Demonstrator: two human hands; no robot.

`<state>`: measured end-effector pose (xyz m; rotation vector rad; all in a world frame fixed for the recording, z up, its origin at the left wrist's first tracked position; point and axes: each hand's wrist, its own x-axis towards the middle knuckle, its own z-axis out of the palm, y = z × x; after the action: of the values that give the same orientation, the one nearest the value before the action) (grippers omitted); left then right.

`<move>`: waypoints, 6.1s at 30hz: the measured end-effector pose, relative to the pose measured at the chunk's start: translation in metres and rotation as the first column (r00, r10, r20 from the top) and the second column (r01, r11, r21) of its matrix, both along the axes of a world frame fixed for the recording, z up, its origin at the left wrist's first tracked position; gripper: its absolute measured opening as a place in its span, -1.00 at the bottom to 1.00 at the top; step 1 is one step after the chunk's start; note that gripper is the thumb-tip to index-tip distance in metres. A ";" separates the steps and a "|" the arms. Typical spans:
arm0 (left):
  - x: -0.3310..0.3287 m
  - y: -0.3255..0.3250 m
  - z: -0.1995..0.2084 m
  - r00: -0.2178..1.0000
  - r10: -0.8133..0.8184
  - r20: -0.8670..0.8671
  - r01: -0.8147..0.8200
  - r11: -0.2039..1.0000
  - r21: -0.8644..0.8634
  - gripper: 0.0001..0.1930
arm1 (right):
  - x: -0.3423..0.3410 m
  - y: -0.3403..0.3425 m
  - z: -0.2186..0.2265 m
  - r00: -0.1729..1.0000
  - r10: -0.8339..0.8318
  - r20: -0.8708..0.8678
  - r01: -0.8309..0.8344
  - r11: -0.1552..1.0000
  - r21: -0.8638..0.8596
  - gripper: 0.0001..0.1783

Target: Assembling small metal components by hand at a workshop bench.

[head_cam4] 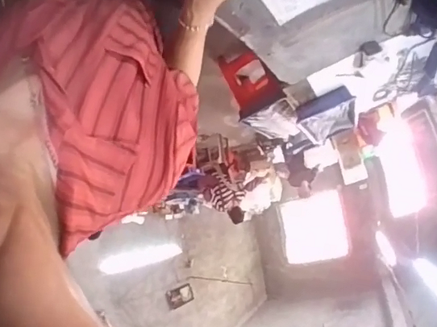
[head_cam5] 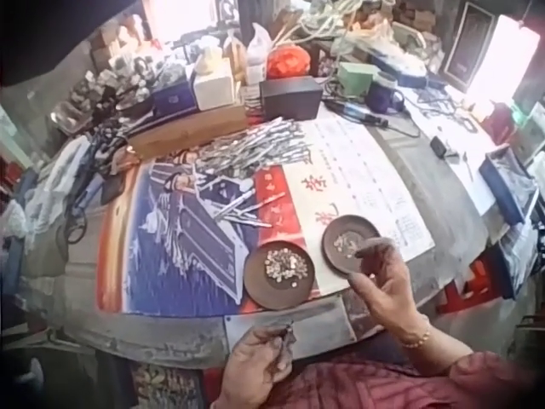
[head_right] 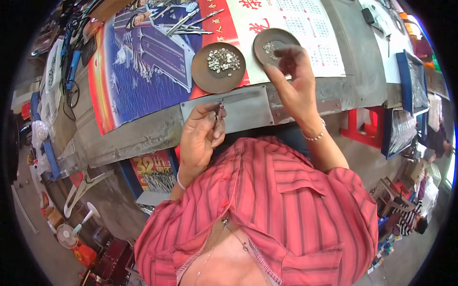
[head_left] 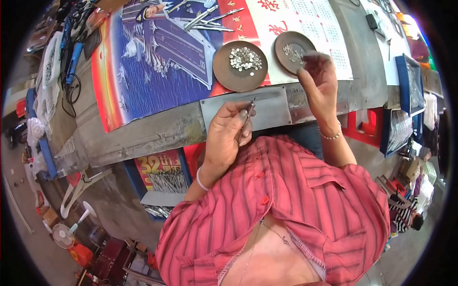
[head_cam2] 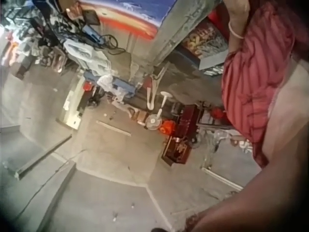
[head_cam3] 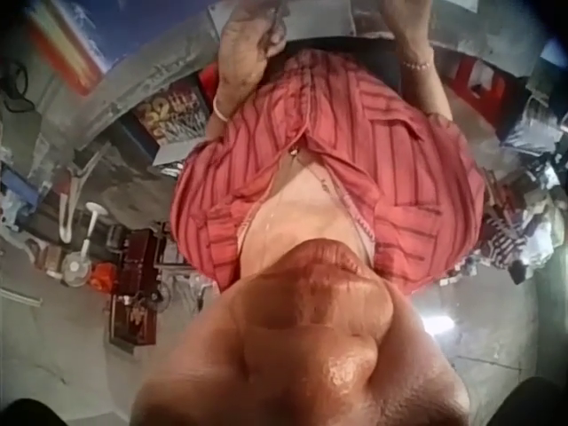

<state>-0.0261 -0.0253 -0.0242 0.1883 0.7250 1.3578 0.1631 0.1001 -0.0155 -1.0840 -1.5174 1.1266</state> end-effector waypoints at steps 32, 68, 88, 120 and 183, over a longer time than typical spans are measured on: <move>-0.013 0.060 -0.015 -0.334 0.282 -0.900 0.747 0.661 -0.070 -0.76 | 0.056 -0.033 -0.056 0.895 -0.096 0.436 -0.089 0.918 0.386 -0.88; 0.030 -0.003 0.004 0.920 -0.008 -0.392 0.123 0.955 0.269 -0.71 | -0.022 -0.059 0.000 0.960 0.201 0.197 -0.256 0.914 0.314 -0.81; 0.059 -0.006 0.002 0.865 0.268 -0.425 -0.114 0.928 0.354 -0.75 | -0.039 -0.051 -0.004 0.959 0.051 0.278 -0.188 0.848 0.495 -0.75; 0.046 -0.023 0.004 0.891 0.212 -0.402 -0.073 0.940 0.332 -0.60 | -0.039 -0.062 0.007 0.962 0.246 0.121 -0.269 0.933 0.239 -0.88; -0.210 -0.259 -0.077 -0.371 -0.367 -0.853 -0.559 0.822 -0.111 -0.79 | -0.077 -0.081 0.007 0.685 0.644 0.340 -0.687 0.727 0.007 -0.93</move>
<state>-0.2365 -0.2840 -0.1008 0.9535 2.8384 0.6305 0.0860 0.0190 -0.0089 -0.6224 -2.3334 1.3397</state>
